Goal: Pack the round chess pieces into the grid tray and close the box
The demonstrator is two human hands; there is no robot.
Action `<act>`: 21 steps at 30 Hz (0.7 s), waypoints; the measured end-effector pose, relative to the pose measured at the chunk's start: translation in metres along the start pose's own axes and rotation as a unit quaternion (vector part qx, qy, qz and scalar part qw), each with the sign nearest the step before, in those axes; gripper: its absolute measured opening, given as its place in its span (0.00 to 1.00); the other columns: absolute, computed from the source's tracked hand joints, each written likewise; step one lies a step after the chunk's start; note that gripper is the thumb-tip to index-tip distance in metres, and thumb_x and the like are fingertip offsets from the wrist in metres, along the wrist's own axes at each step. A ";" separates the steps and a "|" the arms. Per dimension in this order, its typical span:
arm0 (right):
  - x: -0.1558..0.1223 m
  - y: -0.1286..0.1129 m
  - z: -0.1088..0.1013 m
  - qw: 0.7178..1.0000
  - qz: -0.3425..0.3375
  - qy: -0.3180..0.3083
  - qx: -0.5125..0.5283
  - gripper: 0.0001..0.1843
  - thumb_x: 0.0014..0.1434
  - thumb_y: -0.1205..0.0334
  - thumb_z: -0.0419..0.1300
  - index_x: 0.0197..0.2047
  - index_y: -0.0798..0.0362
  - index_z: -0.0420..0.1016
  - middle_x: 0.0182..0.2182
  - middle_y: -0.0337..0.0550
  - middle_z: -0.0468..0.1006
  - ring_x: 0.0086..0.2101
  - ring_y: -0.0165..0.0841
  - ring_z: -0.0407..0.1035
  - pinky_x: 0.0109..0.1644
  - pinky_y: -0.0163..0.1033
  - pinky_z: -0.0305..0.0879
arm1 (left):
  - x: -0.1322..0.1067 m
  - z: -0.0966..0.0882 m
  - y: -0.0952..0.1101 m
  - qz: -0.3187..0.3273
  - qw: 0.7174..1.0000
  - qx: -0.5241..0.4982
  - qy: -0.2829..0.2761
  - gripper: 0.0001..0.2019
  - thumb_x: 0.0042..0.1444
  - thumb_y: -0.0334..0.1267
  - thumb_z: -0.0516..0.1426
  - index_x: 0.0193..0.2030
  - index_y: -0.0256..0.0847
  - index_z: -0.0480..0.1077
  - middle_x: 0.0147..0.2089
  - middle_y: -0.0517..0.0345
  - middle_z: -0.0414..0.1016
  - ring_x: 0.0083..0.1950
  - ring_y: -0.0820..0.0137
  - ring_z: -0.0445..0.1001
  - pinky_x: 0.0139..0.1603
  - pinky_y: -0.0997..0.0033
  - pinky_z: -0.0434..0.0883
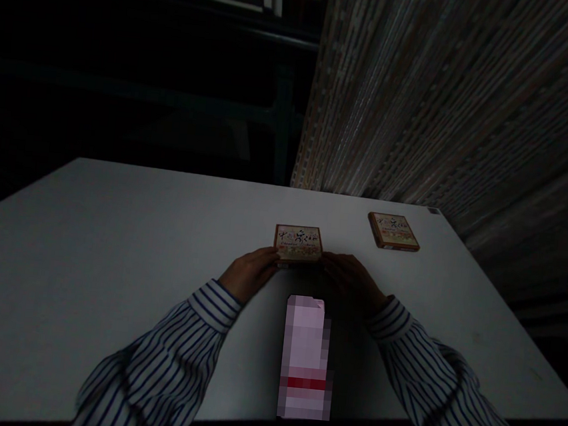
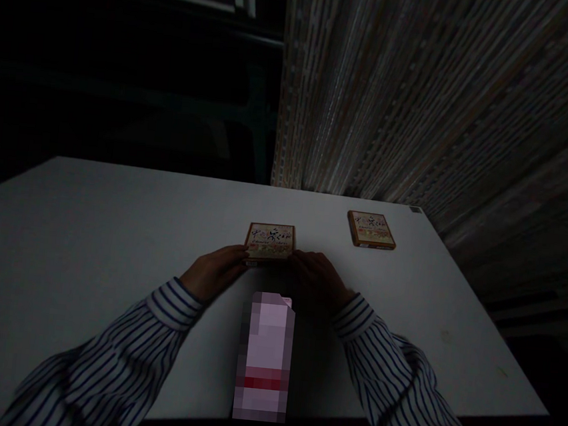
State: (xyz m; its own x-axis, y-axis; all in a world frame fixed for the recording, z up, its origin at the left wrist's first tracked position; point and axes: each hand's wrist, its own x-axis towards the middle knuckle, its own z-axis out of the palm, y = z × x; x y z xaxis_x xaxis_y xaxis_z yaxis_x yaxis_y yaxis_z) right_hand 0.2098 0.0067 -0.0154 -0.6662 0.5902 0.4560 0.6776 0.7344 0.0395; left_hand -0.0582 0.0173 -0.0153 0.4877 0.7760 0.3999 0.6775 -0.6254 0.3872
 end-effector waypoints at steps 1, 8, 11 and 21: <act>-0.001 0.000 0.002 1.000 -0.001 -0.002 -0.001 0.16 0.60 0.69 0.48 0.51 0.60 0.66 0.47 0.58 0.72 0.43 0.39 0.68 0.44 0.47 0.67 | 0.000 0.001 0.000 0.000 1.000 0.004 -0.002 0.13 0.56 0.38 0.51 0.46 0.39 0.68 0.52 0.47 0.71 0.51 0.66 0.71 0.51 0.61 0.70; -0.006 -0.003 0.007 1.000 0.011 -0.013 0.011 0.18 0.61 0.69 0.45 0.53 0.60 0.64 0.48 0.57 0.71 0.45 0.38 0.67 0.47 0.46 0.68 | -0.004 0.006 -0.001 0.013 1.000 0.015 -0.004 0.13 0.57 0.38 0.50 0.47 0.38 0.68 0.52 0.46 0.71 0.51 0.66 0.71 0.51 0.61 0.70; -0.005 -0.005 0.004 1.000 0.013 -0.024 0.015 0.17 0.61 0.68 0.46 0.52 0.60 0.65 0.47 0.57 0.71 0.45 0.39 0.67 0.46 0.46 0.68 | -0.006 0.009 -0.002 0.026 0.999 0.024 0.015 0.14 0.57 0.40 0.51 0.46 0.37 0.69 0.50 0.46 0.72 0.50 0.65 0.72 0.50 0.62 0.70; 0.011 -0.004 0.007 0.996 0.079 -0.014 0.025 0.20 0.62 0.62 0.47 0.56 0.58 0.61 0.52 0.57 0.67 0.51 0.42 0.61 0.47 0.48 0.65 | 0.007 0.016 0.000 -0.035 0.999 0.038 0.010 0.20 0.60 0.41 0.46 0.54 0.30 0.62 0.61 0.37 0.59 0.62 0.58 0.57 0.59 0.54 0.61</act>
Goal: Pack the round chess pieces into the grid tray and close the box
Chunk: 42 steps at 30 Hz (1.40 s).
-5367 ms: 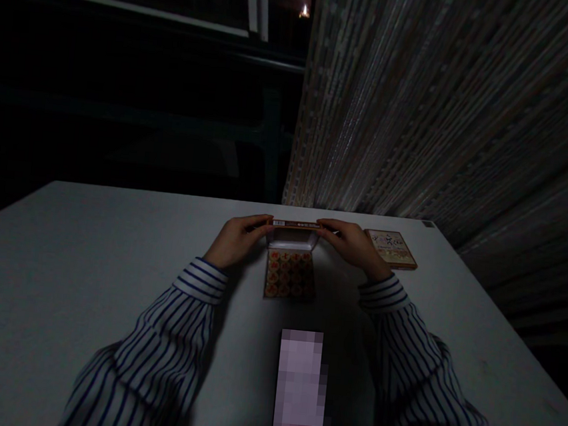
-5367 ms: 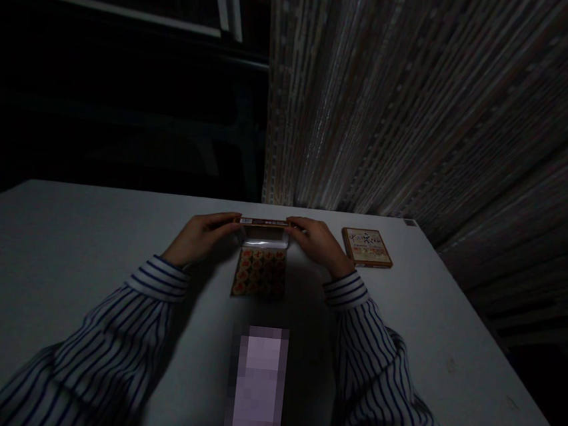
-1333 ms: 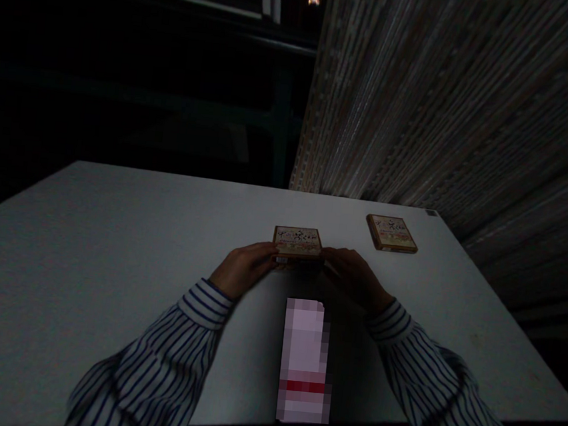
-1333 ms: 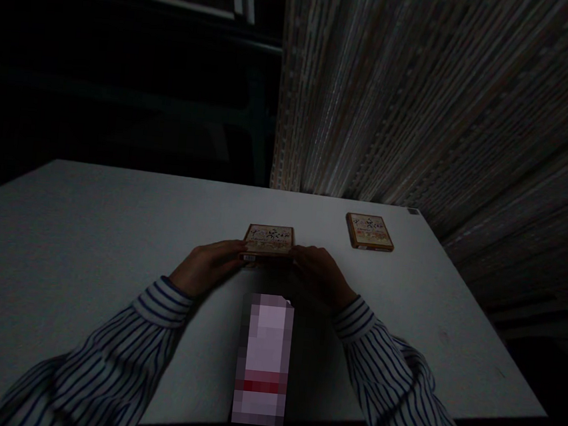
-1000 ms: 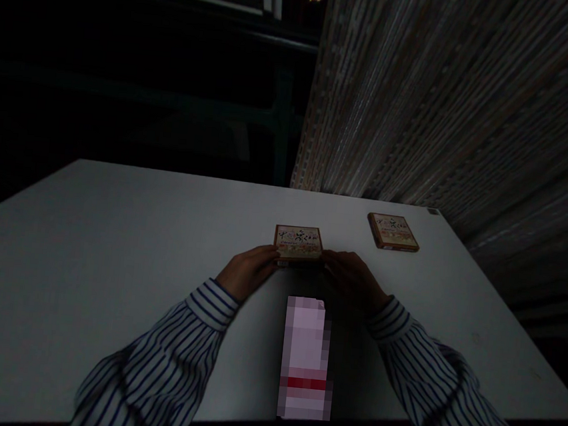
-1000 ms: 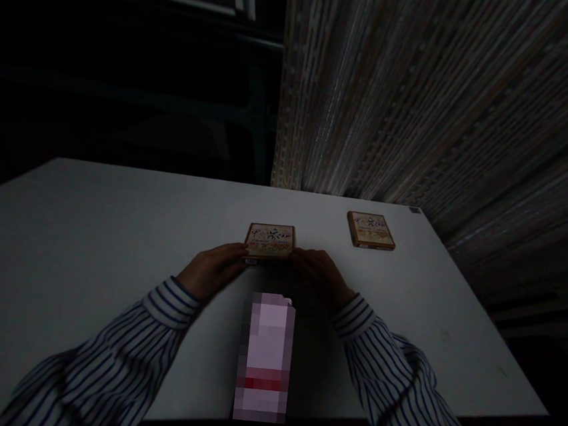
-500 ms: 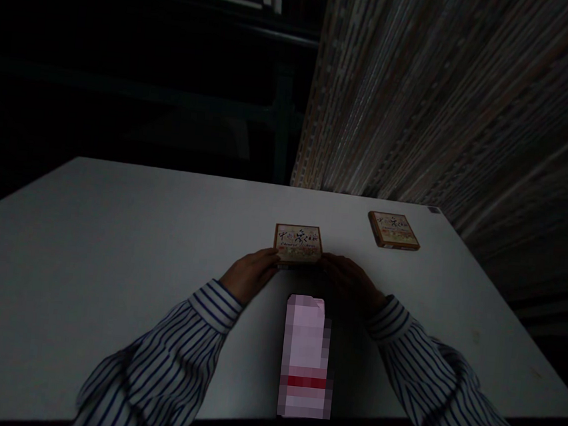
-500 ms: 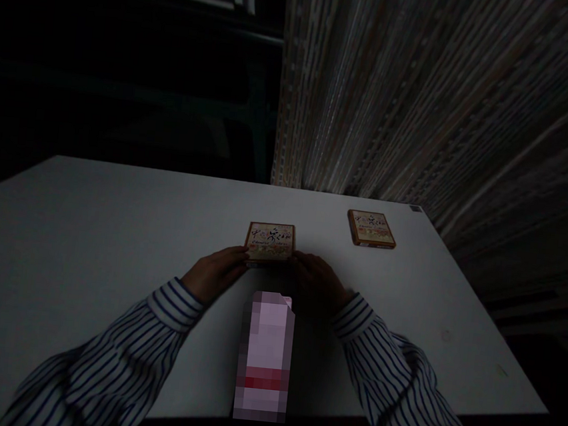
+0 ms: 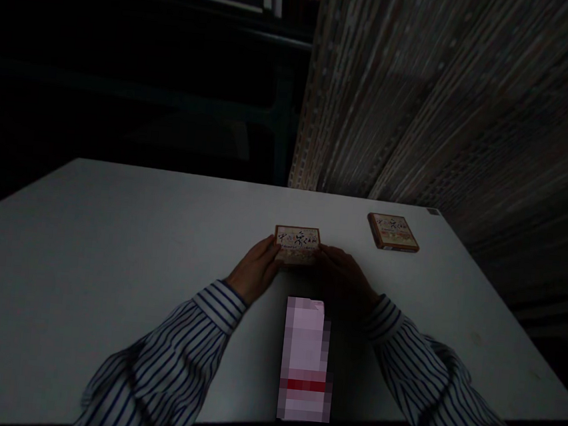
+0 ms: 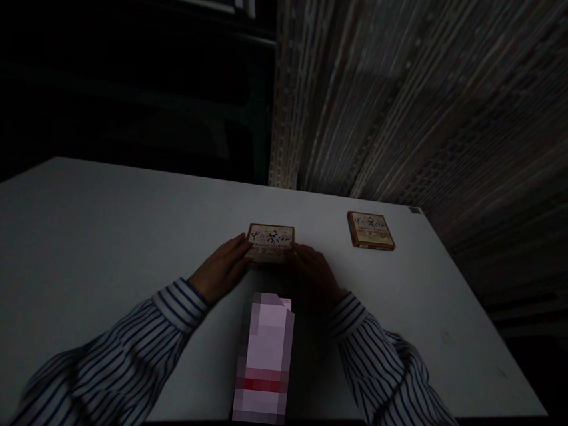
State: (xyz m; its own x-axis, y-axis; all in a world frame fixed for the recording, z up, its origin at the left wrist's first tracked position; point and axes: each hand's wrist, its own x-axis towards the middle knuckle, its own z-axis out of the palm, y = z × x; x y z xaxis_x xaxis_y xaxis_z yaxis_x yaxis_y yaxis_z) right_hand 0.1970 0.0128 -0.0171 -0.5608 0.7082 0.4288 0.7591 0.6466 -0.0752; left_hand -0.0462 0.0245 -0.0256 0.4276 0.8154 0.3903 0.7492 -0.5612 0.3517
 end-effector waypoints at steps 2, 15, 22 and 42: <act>0.002 -0.003 -0.001 1.000 0.005 -0.017 -0.004 0.20 0.62 0.62 0.47 0.55 0.59 0.62 0.53 0.57 0.67 0.51 0.42 0.61 0.47 0.48 0.65 | 0.001 0.003 -0.002 0.013 1.000 -0.007 -0.013 0.20 0.60 0.40 0.45 0.55 0.29 0.61 0.60 0.37 0.60 0.62 0.58 0.57 0.59 0.54 0.60; 0.004 -0.003 -0.003 0.999 0.021 -0.034 0.020 0.18 0.62 0.60 0.48 0.52 0.58 0.65 0.51 0.56 0.69 0.48 0.40 0.64 0.48 0.47 0.64 | -0.001 0.006 -0.005 -0.005 0.999 -0.017 -0.031 0.21 0.58 0.42 0.46 0.54 0.31 0.62 0.59 0.39 0.61 0.61 0.59 0.59 0.60 0.56 0.61; 0.033 0.007 0.014 0.999 0.038 -0.007 0.022 0.25 0.62 0.55 0.45 0.57 0.63 0.59 0.58 0.62 0.59 0.57 0.44 0.53 0.53 0.52 0.58 | 0.025 0.000 0.003 -0.015 0.999 0.012 -0.046 0.26 0.59 0.42 0.45 0.60 0.27 0.53 0.64 0.34 0.51 0.65 0.58 0.50 0.62 0.52 0.55; 0.040 0.008 0.033 0.992 0.093 0.013 0.087 0.25 0.61 0.59 0.44 0.57 0.66 0.57 0.58 0.66 0.57 0.60 0.44 0.48 0.58 0.55 0.53 | 0.034 0.013 -0.004 -0.031 0.998 -0.024 -0.044 0.26 0.57 0.43 0.47 0.58 0.27 0.56 0.63 0.33 0.53 0.65 0.56 0.50 0.61 0.51 0.55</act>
State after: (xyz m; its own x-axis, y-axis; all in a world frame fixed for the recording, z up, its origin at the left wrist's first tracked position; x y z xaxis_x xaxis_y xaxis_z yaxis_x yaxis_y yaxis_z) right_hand 0.1695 0.0559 -0.0303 -0.4058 0.8143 0.4150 0.7793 0.5455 -0.3083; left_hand -0.0281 0.0563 -0.0247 0.4257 0.8569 0.2906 0.7512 -0.5137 0.4145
